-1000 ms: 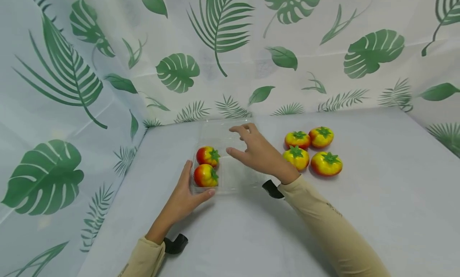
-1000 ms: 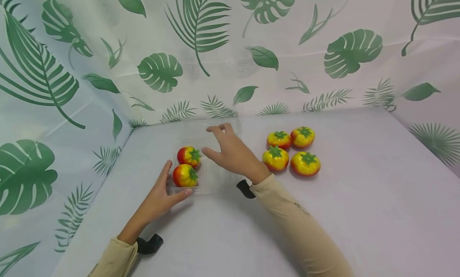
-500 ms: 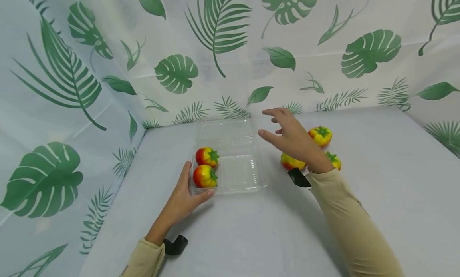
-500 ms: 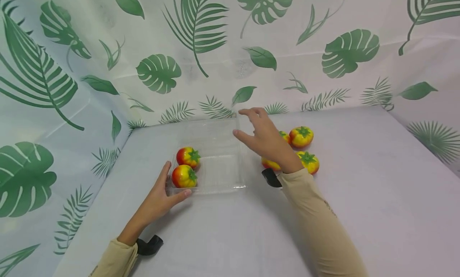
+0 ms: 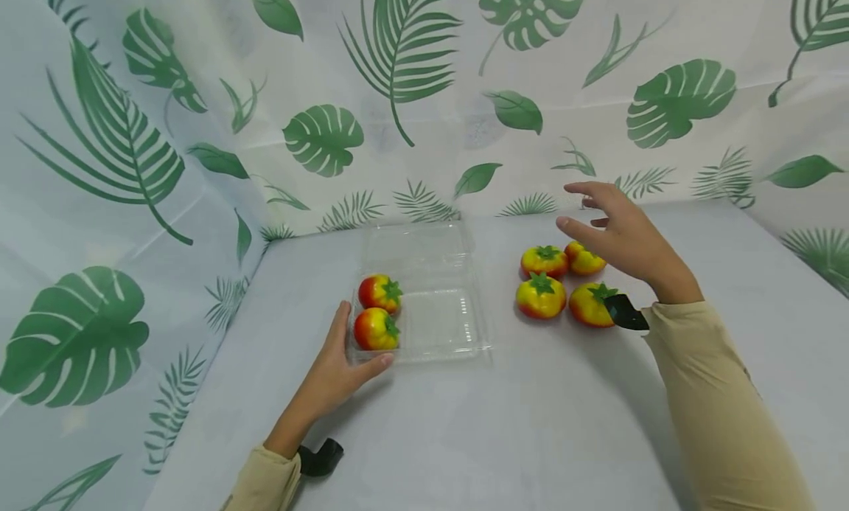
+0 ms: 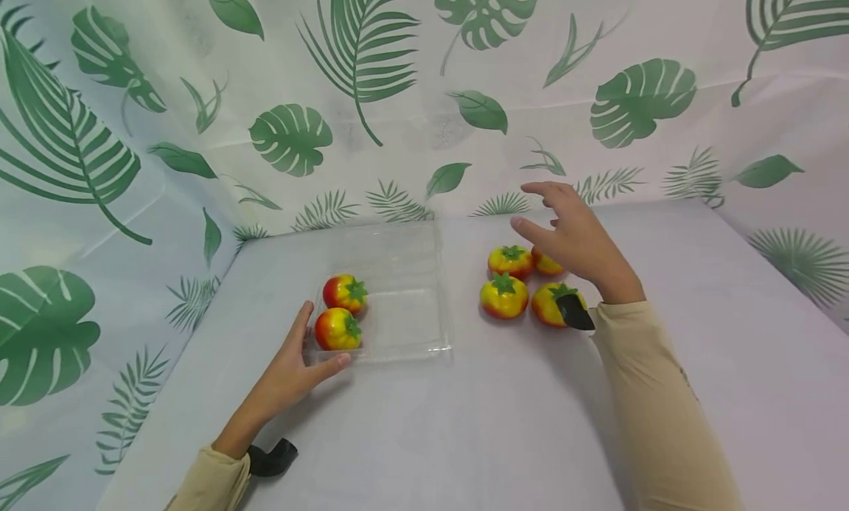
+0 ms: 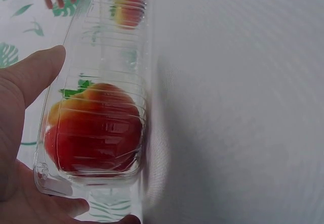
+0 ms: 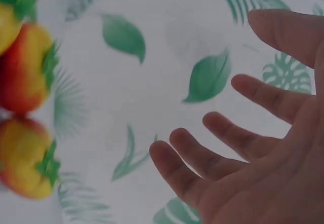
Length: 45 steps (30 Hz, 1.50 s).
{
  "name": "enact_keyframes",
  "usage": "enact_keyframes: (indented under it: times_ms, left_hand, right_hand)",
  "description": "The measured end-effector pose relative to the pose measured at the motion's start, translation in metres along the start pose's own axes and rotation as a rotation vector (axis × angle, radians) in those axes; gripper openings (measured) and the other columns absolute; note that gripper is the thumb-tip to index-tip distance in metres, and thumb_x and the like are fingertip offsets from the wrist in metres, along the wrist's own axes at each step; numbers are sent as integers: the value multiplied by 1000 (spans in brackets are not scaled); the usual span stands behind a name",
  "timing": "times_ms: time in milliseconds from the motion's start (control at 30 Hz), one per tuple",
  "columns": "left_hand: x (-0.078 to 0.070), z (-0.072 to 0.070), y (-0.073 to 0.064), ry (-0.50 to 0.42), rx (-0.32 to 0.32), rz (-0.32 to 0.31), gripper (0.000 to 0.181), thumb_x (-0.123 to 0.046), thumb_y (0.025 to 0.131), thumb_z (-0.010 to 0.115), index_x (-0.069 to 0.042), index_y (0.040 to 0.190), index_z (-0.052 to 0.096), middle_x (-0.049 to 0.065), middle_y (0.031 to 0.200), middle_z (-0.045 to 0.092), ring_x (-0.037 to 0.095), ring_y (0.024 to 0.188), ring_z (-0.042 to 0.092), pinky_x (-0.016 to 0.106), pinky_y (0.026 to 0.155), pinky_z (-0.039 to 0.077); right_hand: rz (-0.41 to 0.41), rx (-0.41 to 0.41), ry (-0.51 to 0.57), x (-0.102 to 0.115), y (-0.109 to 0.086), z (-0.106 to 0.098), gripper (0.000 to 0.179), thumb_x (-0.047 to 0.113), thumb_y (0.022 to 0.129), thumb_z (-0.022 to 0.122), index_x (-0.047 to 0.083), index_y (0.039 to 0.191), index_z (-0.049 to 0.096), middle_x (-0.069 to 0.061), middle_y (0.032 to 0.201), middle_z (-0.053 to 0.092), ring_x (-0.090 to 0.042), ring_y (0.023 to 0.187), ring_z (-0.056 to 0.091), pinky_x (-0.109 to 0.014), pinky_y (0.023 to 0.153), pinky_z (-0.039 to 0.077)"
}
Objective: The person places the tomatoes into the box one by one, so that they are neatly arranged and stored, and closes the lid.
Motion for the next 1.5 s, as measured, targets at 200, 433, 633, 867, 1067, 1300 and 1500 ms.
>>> enact_keyframes:
  times_ms: [200,433,633,867,1067,1300,1500]
  left_hand:
    - [3,-2,-4,6,-1,-4,120,-48,95,81,-5,172,-1,14,179,0,37,163,8,54,128,15]
    - [5,-2,-5,5,-1,-3,119,-48,95,80,-5,172,-1,13,179,0,37,163,7,54,128,15]
    - [6,0,-6,2,-1,-6,119,-48,95,80,-6,172,-1,13,179,0,37,163,7,55,128,15]
    - [7,0,-4,3,4,3,119,-48,95,80,-5,172,-1,13,179,0,37,163,8,55,128,15]
    - [5,0,-3,2,1,1,120,-49,95,80,-6,172,-1,12,179,0,36,163,8,56,128,15]
    - [5,0,-1,6,4,-1,120,-49,95,80,-6,172,-1,12,179,-1,35,163,7,56,128,14]
    - [5,-1,2,10,4,8,120,-49,95,80,-6,172,-1,12,179,-1,36,163,7,57,127,14]
  right_hand:
    - [22,90,-53,-34,3,-10,68,35,107,66,6,162,40,-25,167,33,-53,148,32,-74,114,35]
    - [61,205,-75,-64,9,-12,66,31,107,67,8,163,40,-25,170,27,-56,148,28,-76,115,31]
    - [77,288,-104,-83,15,-12,64,31,106,68,11,161,44,-25,170,27,-55,147,30,-79,111,33]
    - [109,358,-149,-101,20,-12,64,34,105,69,10,160,47,-30,166,31,-57,145,33,-81,109,33]
    - [108,395,-159,-111,24,-8,65,30,102,72,7,158,49,-30,164,36,-56,146,33,-83,111,25]
    - [108,406,-171,-117,25,-3,66,29,99,76,7,156,52,-30,160,41,-54,144,36,-82,112,27]
    - [114,393,-166,-121,27,0,71,23,98,78,5,159,47,-33,159,39,-57,142,35,-82,111,28]
Point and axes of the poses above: each hand's wrist, its own y-axis towards the middle knuckle, its own z-axis out of the palm, x = y × z, the point moved 1 cm from there along y, towards the middle knuckle
